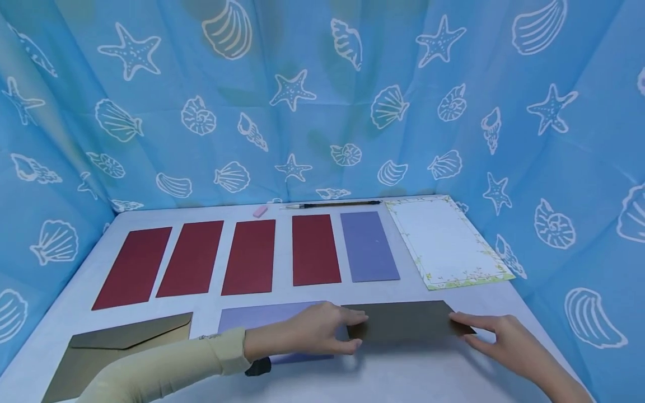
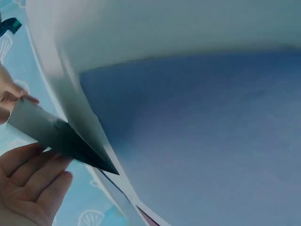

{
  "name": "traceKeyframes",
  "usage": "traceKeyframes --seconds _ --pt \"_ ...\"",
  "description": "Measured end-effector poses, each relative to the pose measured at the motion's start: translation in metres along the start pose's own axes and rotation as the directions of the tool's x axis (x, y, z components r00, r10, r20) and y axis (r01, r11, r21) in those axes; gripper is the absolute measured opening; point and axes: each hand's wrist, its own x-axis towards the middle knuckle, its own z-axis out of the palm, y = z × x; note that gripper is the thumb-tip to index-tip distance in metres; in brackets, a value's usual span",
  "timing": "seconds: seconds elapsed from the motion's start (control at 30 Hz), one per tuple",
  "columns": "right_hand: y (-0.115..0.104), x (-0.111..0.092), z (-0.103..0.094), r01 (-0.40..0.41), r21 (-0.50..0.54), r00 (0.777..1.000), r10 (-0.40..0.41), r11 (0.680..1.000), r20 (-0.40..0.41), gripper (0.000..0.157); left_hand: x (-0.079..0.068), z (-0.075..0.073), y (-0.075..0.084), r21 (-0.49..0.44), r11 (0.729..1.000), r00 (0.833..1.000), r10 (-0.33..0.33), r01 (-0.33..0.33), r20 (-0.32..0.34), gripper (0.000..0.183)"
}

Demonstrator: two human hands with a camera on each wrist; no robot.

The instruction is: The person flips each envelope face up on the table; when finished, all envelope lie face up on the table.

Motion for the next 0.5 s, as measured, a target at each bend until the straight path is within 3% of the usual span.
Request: traceKeyframes --seconds 0.1,0.2,0.33,0.5 --pt "-0.003 0.003 -0.002 -0.034 -0.018 0.999 0.034 0.999 -0.011 0.045 -0.006 -0.002 0.001 0.073 0.996 0.997 0.058 -0.054 -0.053 0.039" --pt "-0.006 0.007 -0.005 -0.070 -0.047 0.997 0.068 0.996 -0.036 0.043 -0.009 -0.003 0.002 0.091 0.992 0.986 0.101 -0.089 -0.136 0.033" --pt "-0.008 0.013 -0.006 -0.070 -0.103 0.995 0.062 0.992 -0.080 0.041 -0.011 -0.005 0.001 0.061 0.996 0.971 0.083 -0.071 -0.224 0.029" --pt "-0.008 0.018 -0.007 -0.040 -0.093 0.992 0.029 0.995 -0.119 0.039 -0.011 -0.008 -0.001 0.062 0.998 0.967 0.048 -0.033 -0.250 0.028"
